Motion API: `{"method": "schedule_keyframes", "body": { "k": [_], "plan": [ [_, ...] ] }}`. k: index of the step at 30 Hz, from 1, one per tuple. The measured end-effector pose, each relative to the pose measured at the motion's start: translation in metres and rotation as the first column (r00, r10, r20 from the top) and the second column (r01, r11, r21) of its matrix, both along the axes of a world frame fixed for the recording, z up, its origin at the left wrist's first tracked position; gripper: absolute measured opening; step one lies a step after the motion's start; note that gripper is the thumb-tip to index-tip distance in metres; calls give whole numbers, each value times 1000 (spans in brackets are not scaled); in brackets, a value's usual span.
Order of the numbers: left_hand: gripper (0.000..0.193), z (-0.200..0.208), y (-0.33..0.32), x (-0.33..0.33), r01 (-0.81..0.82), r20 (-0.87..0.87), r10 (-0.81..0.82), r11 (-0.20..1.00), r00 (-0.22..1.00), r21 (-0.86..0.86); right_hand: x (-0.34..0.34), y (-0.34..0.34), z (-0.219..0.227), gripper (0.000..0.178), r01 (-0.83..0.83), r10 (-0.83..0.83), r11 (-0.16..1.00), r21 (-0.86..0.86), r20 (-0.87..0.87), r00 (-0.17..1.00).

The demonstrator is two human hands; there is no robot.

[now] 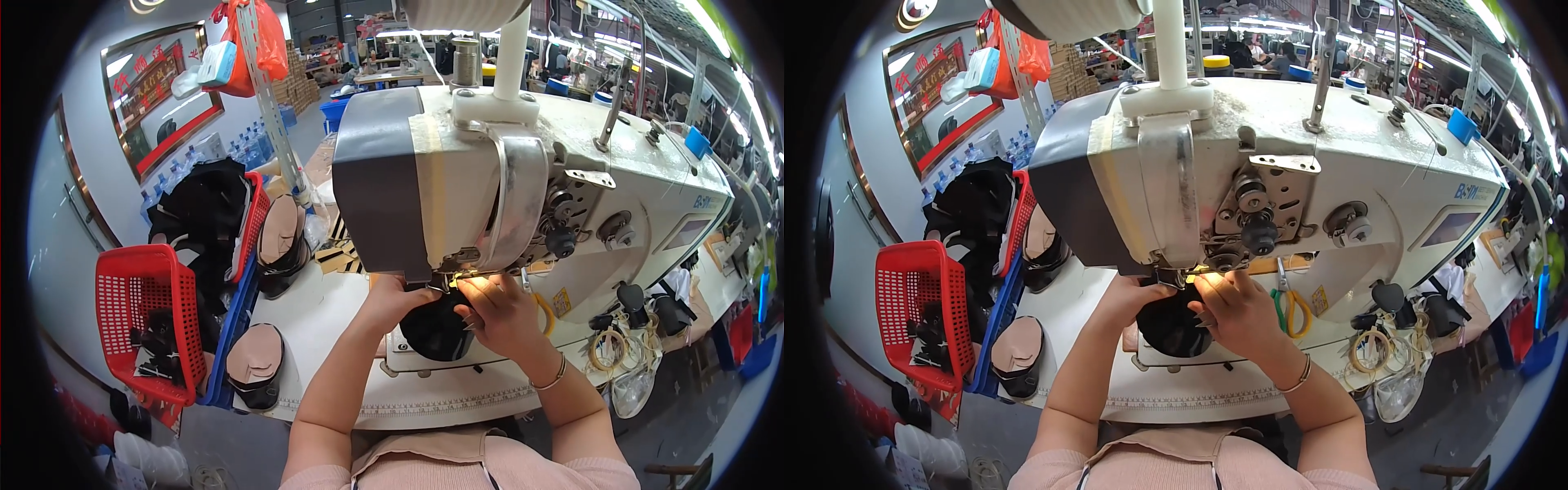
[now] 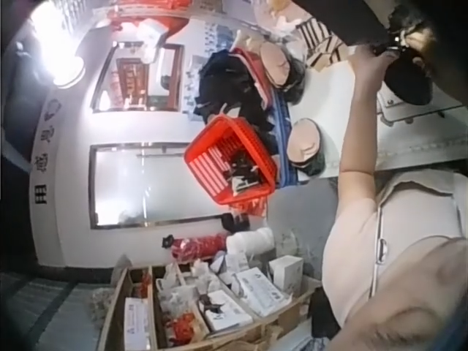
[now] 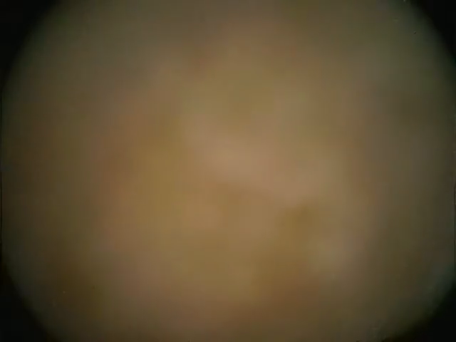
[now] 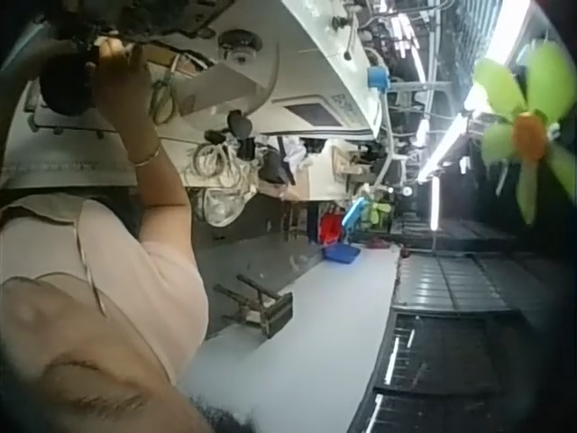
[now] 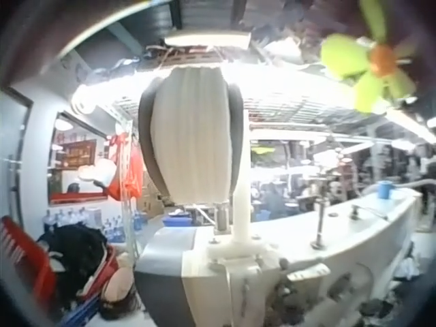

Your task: Stitch shoe components using an industrial sewing machine.

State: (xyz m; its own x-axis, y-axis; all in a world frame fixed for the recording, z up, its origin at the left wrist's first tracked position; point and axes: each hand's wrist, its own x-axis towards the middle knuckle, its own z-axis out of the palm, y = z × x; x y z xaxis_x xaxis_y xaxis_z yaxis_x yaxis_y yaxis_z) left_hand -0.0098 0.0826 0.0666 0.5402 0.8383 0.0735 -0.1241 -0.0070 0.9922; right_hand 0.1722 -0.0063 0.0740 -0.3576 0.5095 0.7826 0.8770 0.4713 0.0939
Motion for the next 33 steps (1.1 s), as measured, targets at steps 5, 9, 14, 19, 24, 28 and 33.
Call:
{"method": "schedule_keyframes", "body": {
  "k": [5, 9, 14, 19, 24, 28, 33],
  "plan": [
    [39, -4, 16, -1, 46, 13, -45, 998, 999, -33, -7, -2, 1, 32, 6, -6, 1000, 8, -10, 1000],
    [39, -15, 11, -4, 133, 154, -91, 947, 984, -291, -17, -3, -1, 33, 18, -18, 1000, -13, -67, 998],
    [44, -37, -16, -20, 172, 388, -64, 953, 919, -250, -21, -6, 4, 29, 29, -44, 994, -103, -150, 988],
    [34, -17, 23, -30, -85, 95, 83, 996, 992, 22, -3, -17, 11, 30, 43, -57, 993, -106, -138, 989],
    [36, -20, -25, -9, -389, 140, 539, 381, 831, 839, 1, -17, 6, 48, 48, -63, 991, -124, -116, 991],
    [43, -26, -50, 6, -81, -29, 605, 154, 796, 985, -6, -17, 2, 50, 74, -82, 994, -86, -90, 993],
    [34, -20, -40, 1, -95, 81, 563, -4, 823, 995, -18, -23, 3, 42, 151, -160, 983, -103, -84, 983]
  ]
}}
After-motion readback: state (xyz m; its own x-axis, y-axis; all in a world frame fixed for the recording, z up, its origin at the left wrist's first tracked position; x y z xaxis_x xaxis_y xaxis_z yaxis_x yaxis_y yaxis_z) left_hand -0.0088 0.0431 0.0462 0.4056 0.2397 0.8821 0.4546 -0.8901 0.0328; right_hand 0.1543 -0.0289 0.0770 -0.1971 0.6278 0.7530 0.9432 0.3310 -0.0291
